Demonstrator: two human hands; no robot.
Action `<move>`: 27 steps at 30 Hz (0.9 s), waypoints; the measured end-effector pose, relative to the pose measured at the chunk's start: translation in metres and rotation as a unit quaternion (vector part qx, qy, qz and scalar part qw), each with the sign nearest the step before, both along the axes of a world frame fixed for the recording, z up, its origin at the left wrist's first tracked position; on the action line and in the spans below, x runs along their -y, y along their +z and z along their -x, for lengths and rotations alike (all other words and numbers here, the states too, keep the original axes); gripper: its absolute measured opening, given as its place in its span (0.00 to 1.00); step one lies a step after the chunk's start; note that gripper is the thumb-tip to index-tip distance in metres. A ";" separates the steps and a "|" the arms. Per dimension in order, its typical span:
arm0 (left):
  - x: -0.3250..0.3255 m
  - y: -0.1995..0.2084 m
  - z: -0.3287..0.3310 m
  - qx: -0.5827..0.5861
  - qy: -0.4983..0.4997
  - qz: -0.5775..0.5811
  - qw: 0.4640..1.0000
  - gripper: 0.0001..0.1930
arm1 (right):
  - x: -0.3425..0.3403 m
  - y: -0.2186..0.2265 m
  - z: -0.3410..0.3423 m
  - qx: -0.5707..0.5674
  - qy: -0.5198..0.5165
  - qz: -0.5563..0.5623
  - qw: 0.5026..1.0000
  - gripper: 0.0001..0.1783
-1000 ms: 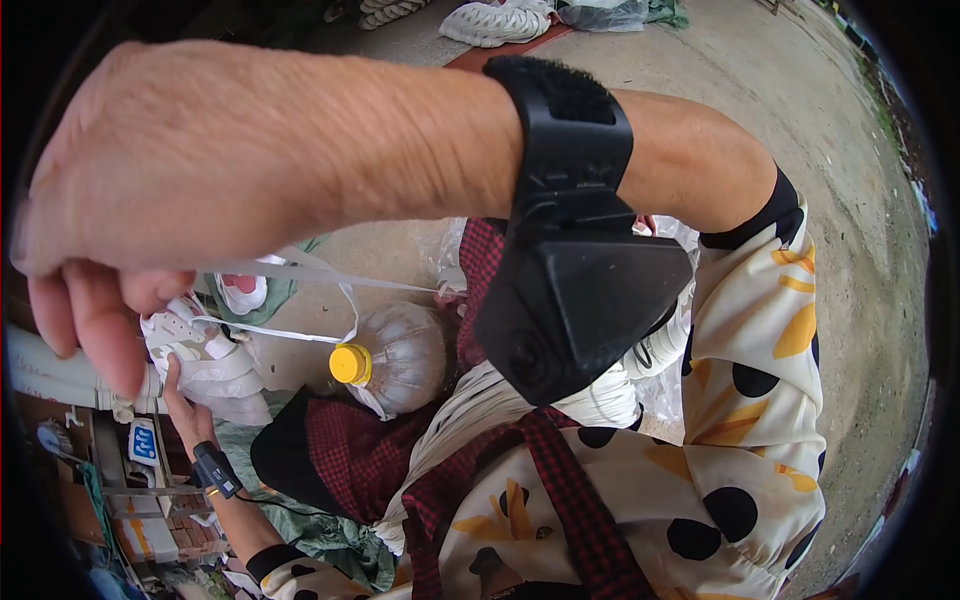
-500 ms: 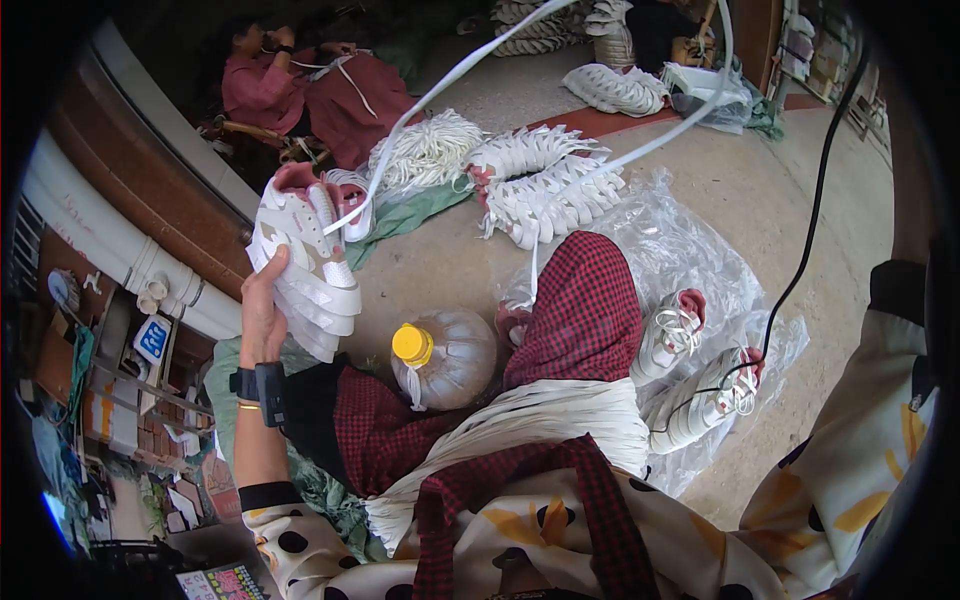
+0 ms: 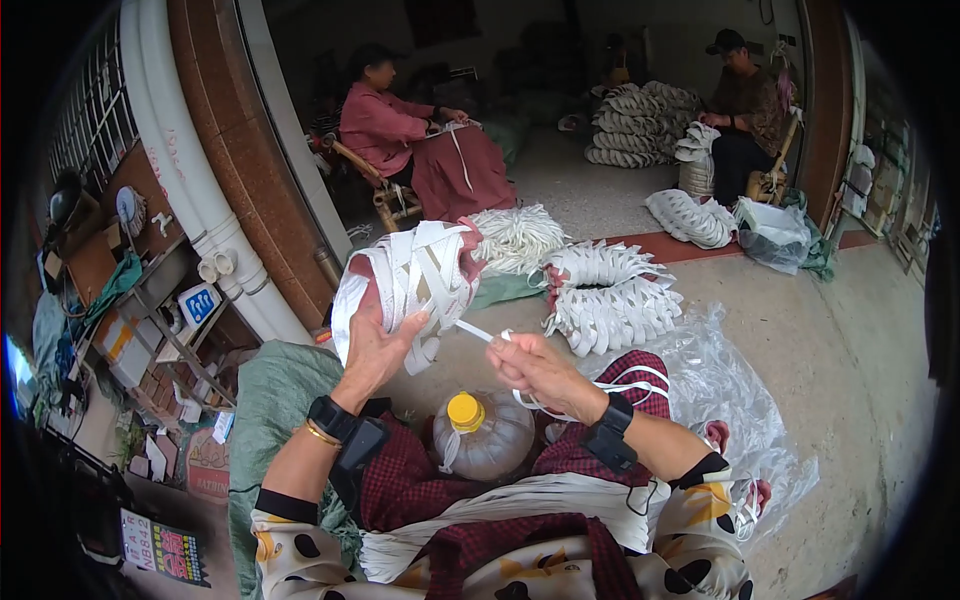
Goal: Lacing laces into a pair of white and pink athletic shoes.
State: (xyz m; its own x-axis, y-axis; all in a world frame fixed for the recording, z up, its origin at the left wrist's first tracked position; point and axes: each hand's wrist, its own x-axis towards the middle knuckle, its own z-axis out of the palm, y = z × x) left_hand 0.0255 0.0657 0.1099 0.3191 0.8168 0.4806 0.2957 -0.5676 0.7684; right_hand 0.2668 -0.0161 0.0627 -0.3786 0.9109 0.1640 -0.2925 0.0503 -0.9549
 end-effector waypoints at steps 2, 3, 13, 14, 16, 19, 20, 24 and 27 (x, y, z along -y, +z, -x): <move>-0.013 -0.011 0.026 -0.034 0.076 -0.087 0.993 0.19 | 0.021 0.023 -0.043 -0.100 -0.074 -0.043 0.991 0.18; -0.021 -0.015 0.044 -0.096 0.121 -0.061 0.986 0.21 | 0.037 0.042 -0.077 -0.144 -0.129 -0.093 0.977 0.14; -0.041 -0.050 0.104 -0.002 0.169 0.017 0.986 0.19 | 0.251 0.158 -0.463 0.202 -0.680 -0.132 0.692 0.14; -0.038 -0.047 0.100 -0.005 0.172 0.017 0.985 0.19 | 0.267 0.178 -0.474 0.263 -0.707 -0.140 0.642 0.14; -0.049 -0.045 0.077 0.009 0.115 0.032 0.993 0.19 | 0.315 0.211 -0.493 0.274 -0.727 -0.176 0.604 0.14; -0.036 -0.040 0.081 -0.012 0.136 0.067 0.988 0.19 | 0.265 0.202 -0.418 0.353 -0.634 -0.081 0.683 0.17; -0.033 -0.040 0.075 -0.005 0.117 0.068 0.991 0.19 | 0.255 0.189 -0.390 0.385 -0.589 -0.050 0.709 0.18; -0.026 -0.043 0.079 -0.001 0.098 0.084 0.992 0.21 | 0.188 0.102 -0.284 0.457 -0.457 -0.052 0.761 0.17; -0.021 -0.038 0.072 -0.003 0.082 0.109 0.991 0.19 | 0.141 0.039 -0.201 0.480 -0.350 -0.123 0.795 0.17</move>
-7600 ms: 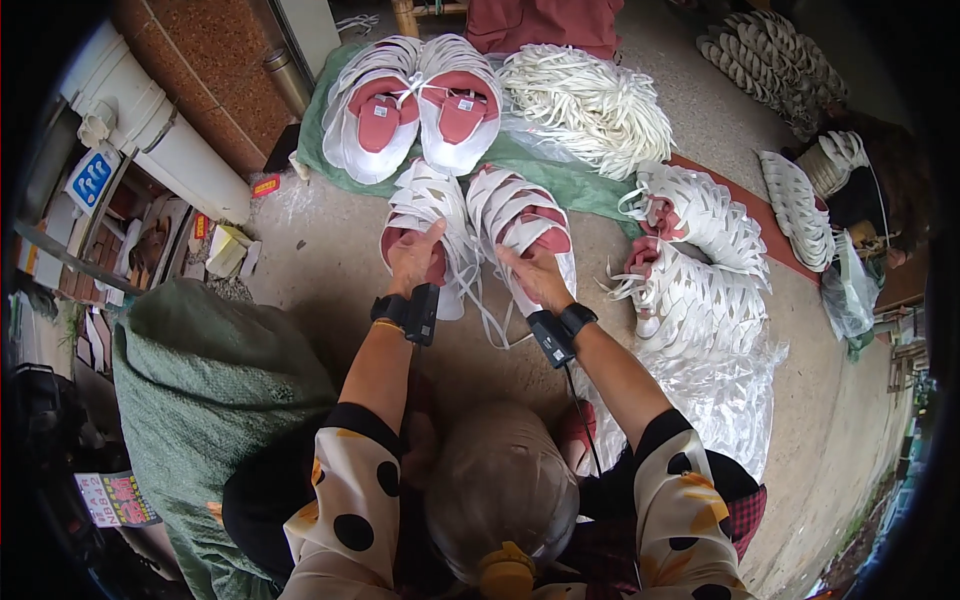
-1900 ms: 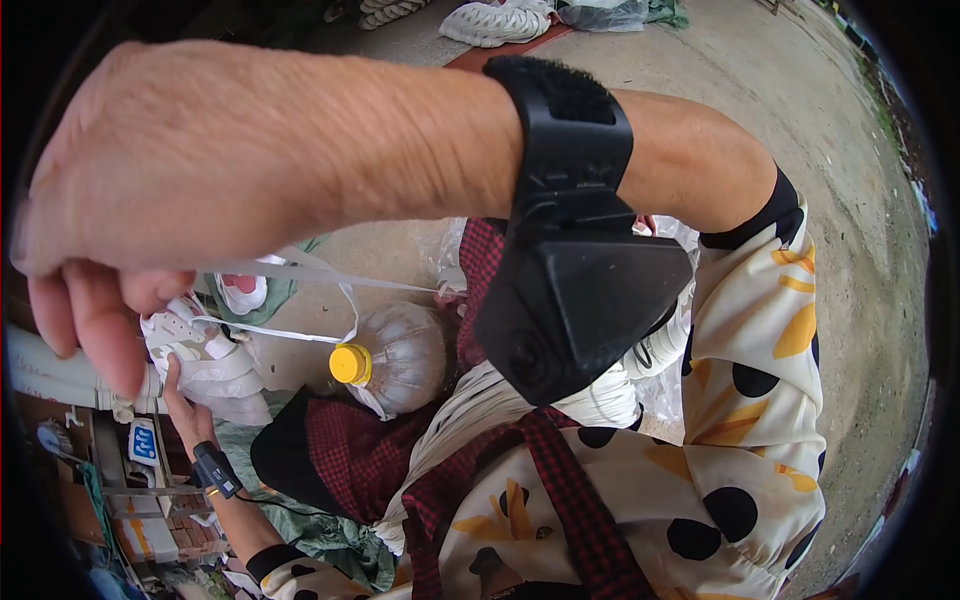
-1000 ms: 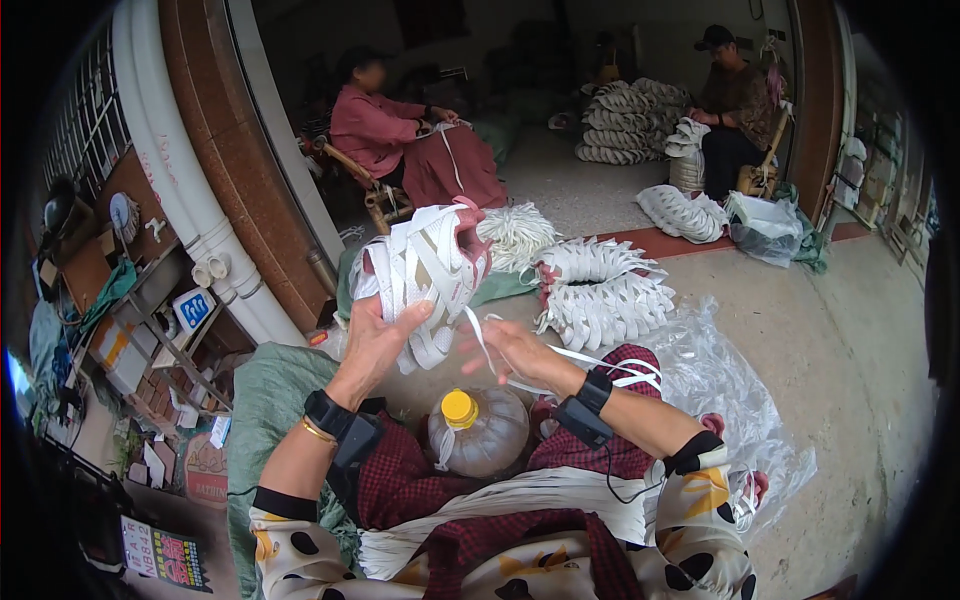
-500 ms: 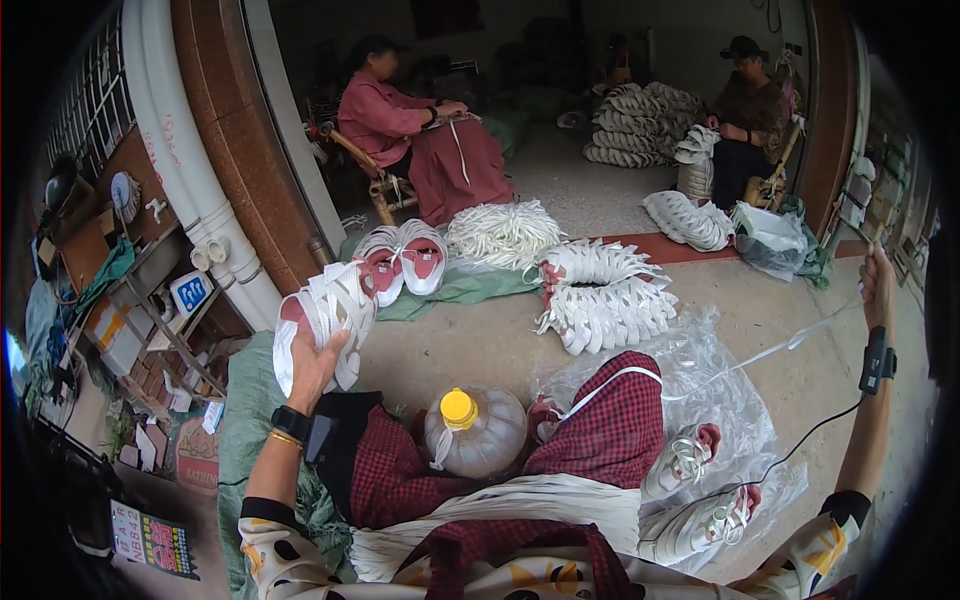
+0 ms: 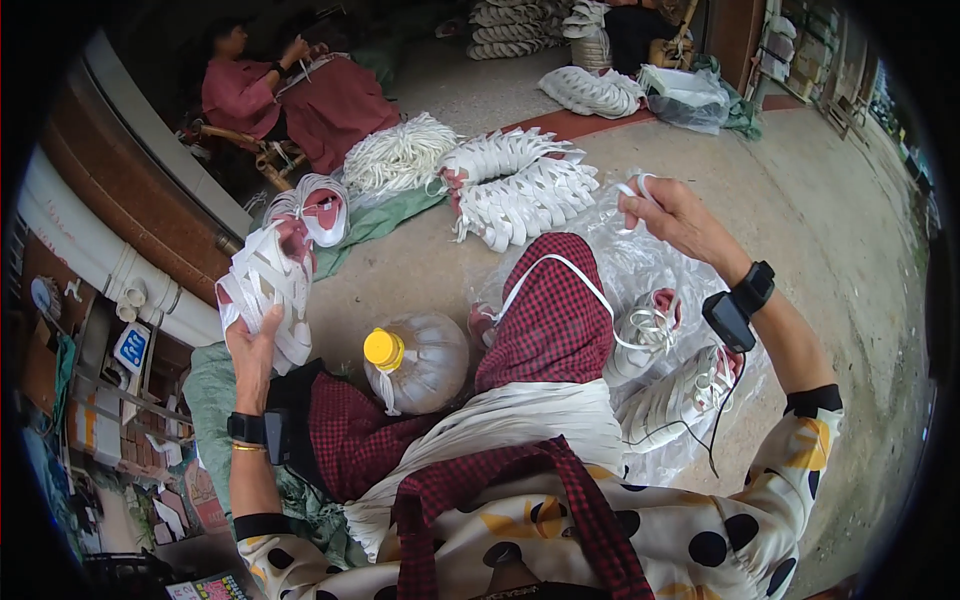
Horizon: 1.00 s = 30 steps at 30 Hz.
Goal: Lacing laces into a pair of white and pink athletic shoes.
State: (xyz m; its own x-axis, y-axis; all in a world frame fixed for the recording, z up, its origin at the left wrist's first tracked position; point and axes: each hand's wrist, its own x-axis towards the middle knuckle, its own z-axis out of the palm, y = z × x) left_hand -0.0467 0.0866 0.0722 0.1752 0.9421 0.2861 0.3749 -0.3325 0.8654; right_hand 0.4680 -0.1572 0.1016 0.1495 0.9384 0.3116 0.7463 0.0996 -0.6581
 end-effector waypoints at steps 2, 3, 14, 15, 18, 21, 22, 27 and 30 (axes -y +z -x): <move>-0.007 -0.006 0.002 -0.003 -0.010 0.001 1.000 0.20 | -0.034 -0.042 0.033 -0.026 0.073 -0.021 0.997 0.17; -0.008 -0.008 0.002 0.000 -0.012 -0.008 1.000 0.20 | -0.050 -0.054 0.048 0.071 0.071 -0.053 0.994 0.14; 0.023 -0.002 0.020 -0.011 -0.013 0.039 0.999 0.22 | -0.087 -0.026 -0.009 -0.168 0.013 0.027 0.985 0.25; 0.021 -0.003 0.018 -0.023 -0.012 0.037 0.999 0.24 | -0.072 -0.010 -0.031 -0.201 -0.004 -0.051 0.978 0.24; 0.013 -0.003 0.016 -0.045 -0.009 0.054 0.997 0.23 | -0.023 0.048 -0.063 -0.226 -0.117 -0.076 0.964 0.22; 0.004 -0.004 0.018 -0.010 -0.027 0.058 0.998 0.24 | -0.005 0.037 -0.077 0.049 -0.114 0.008 0.992 0.26; 0.002 -0.004 0.025 0.001 -0.016 0.056 0.998 0.24 | -0.005 0.021 -0.077 0.020 -0.099 0.055 0.993 0.26; 0.007 0.002 0.032 0.027 0.006 0.057 0.998 0.25 | -0.003 -0.076 -0.062 0.021 -0.086 0.197 0.976 0.21; 0.010 0.005 0.031 0.022 0.001 0.053 0.998 0.26 | -0.018 -0.115 -0.075 0.092 -0.082 0.222 0.967 0.18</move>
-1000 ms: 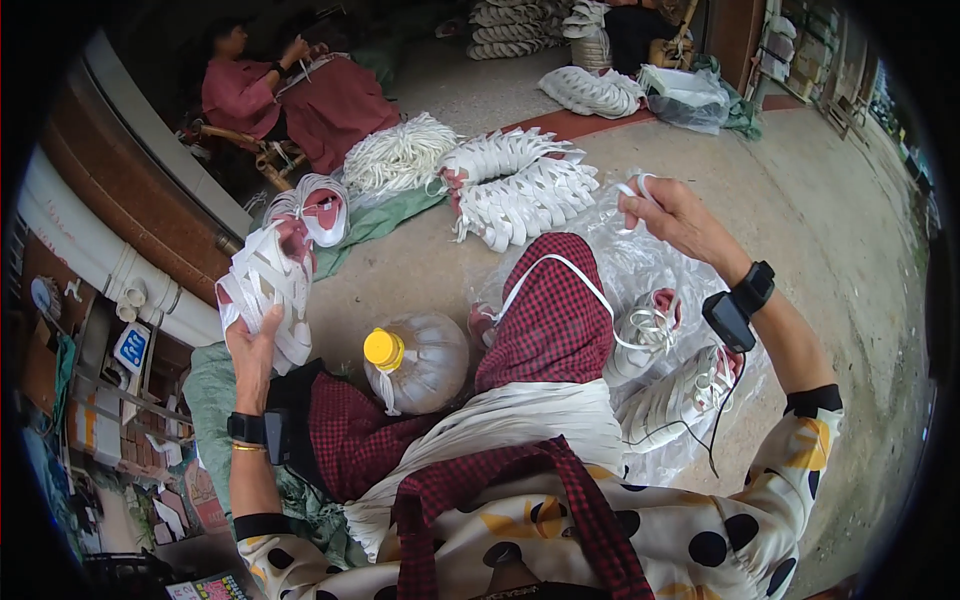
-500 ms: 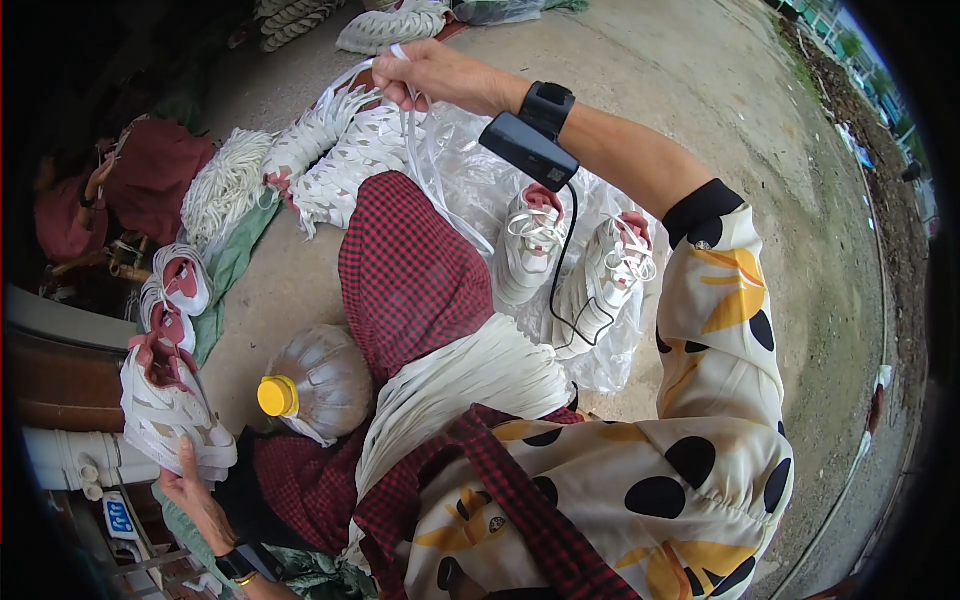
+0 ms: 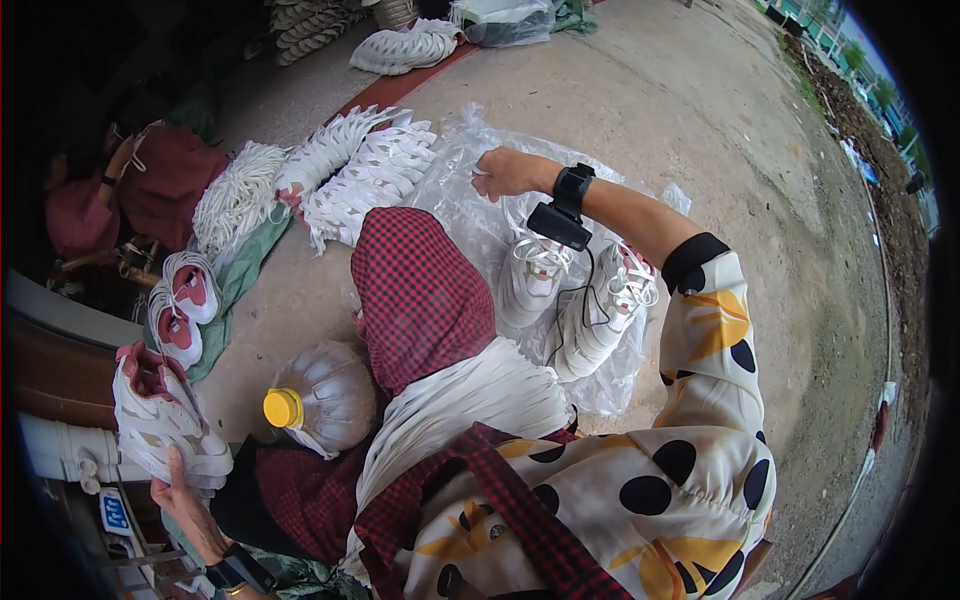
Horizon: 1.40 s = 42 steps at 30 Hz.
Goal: Lacing laces into a pair of white and pink athletic shoes.
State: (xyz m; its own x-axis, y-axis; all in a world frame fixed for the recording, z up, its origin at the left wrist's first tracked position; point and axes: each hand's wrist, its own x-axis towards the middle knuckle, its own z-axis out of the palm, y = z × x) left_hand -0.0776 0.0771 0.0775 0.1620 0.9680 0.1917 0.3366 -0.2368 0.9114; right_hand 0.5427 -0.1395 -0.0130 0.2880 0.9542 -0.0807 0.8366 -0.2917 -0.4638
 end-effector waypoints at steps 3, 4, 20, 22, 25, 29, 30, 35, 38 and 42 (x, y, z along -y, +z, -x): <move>0.011 0.006 -0.005 0.000 -0.009 0.007 1.000 0.25 | -0.008 -0.010 -0.002 -0.007 -0.021 0.084 0.996 0.18; 0.013 0.007 -0.005 -0.005 -0.002 0.002 1.000 0.25 | -0.006 -0.013 -0.002 0.090 -0.029 0.088 0.992 0.18; -0.012 -0.006 -0.012 0.025 -0.010 0.044 0.999 0.29 | 0.245 0.143 0.010 -0.223 -0.198 -0.157 0.941 0.20; -0.007 -0.007 -0.019 0.027 -0.020 0.059 0.998 0.29 | 0.265 0.147 -0.005 -0.282 -0.215 -0.220 0.909 0.19; -0.003 -0.001 -0.014 0.017 -0.019 0.063 0.998 0.29 | 0.280 0.121 -0.035 -0.199 -0.288 -0.232 0.907 0.18; -0.013 -0.011 -0.009 0.012 -0.023 0.052 0.998 0.30 | 0.272 0.060 -0.031 -0.248 -0.356 -0.166 0.885 0.17; -0.011 -0.010 -0.007 0.011 -0.019 0.052 0.998 0.30 | 0.265 0.035 -0.026 -0.214 -0.365 -0.152 0.893 0.16; 0.018 0.011 0.005 0.002 0.018 0.034 0.999 0.28 | 0.208 -0.109 0.016 -0.118 -0.280 -0.003 0.953 0.11; 0.027 0.011 -0.009 0.021 0.097 -0.006 0.995 0.24 | 0.207 -0.147 0.028 -0.027 -0.226 0.031 0.973 0.20; 0.037 0.034 -0.024 0.119 -0.078 0.028 0.989 0.21 | 0.194 -0.075 0.056 0.149 -0.213 -0.106 0.960 0.16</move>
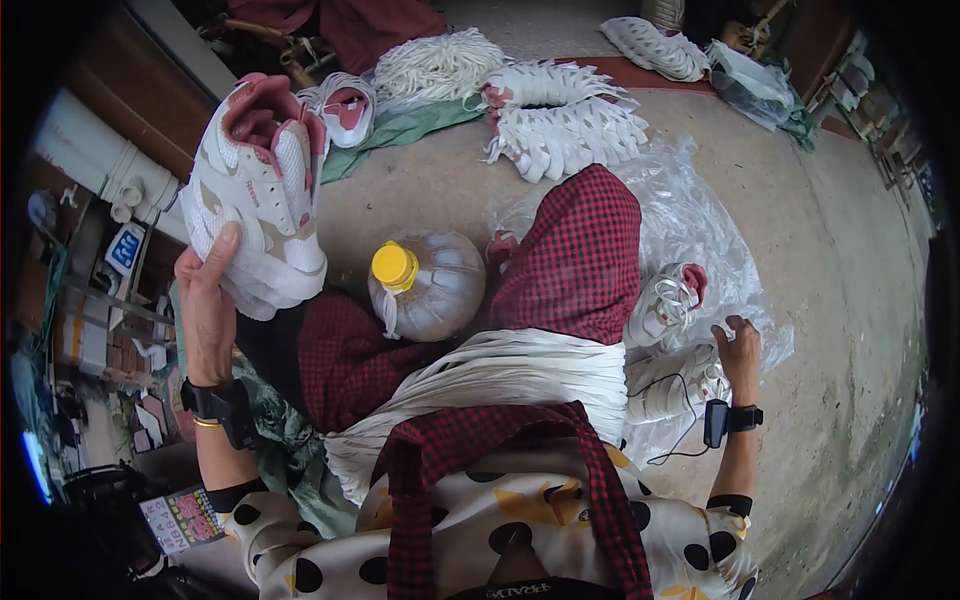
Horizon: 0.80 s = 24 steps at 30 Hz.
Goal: Lacing laces into a pair of white and pink athletic shoes.
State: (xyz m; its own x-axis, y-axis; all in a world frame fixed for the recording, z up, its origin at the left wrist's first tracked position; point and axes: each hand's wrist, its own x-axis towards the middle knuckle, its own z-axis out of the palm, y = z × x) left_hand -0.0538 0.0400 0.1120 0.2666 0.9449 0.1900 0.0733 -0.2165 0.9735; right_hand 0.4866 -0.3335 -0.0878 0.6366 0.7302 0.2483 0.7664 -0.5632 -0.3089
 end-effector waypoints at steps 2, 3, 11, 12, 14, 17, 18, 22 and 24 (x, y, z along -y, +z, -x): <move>0.016 0.004 0.003 0.136 -0.026 0.036 0.990 0.22 | -0.031 0.049 0.032 -0.089 0.037 -0.075 0.993 0.09; 0.022 0.001 0.001 0.213 -0.050 0.061 0.974 0.23 | -0.043 0.060 0.039 -0.124 0.096 -0.085 0.984 0.09; 0.026 -0.102 -0.053 0.545 -0.270 0.174 0.774 0.27 | -0.250 0.079 0.188 -0.701 0.393 -0.012 0.595 0.39; 0.022 -0.119 -0.057 0.542 -0.270 0.196 0.771 0.27 | -0.274 0.064 0.215 -0.744 0.384 -0.014 0.546 0.40; 0.013 -0.145 -0.060 0.507 -0.244 0.243 0.790 0.26 | -0.300 0.053 0.245 -0.785 0.367 -0.018 0.499 0.41; 0.002 -0.169 -0.049 0.453 -0.220 0.280 0.817 0.25 | -0.310 0.043 0.252 -0.828 0.305 -0.070 0.464 0.39; 0.001 -0.176 -0.045 0.446 -0.234 0.284 0.816 0.25 | -0.309 0.038 0.248 -0.816 0.324 -0.057 0.475 0.38; -0.005 -0.177 -0.042 0.464 -0.281 0.276 0.793 0.24 | -0.304 0.034 0.239 -0.790 0.355 -0.104 0.489 0.33; -0.005 -0.168 -0.042 0.472 -0.313 0.254 0.784 0.23 | -0.297 0.057 0.244 -0.777 0.371 -0.185 0.473 0.31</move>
State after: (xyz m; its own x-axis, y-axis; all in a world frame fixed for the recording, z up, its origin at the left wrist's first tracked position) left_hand -0.0118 0.0449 -0.0565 0.6755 0.7025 0.2241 -0.6980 0.5113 0.5014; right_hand 0.2426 -0.0366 -0.0307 -0.1381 0.9855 0.0990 -0.6039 -0.0045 -0.7970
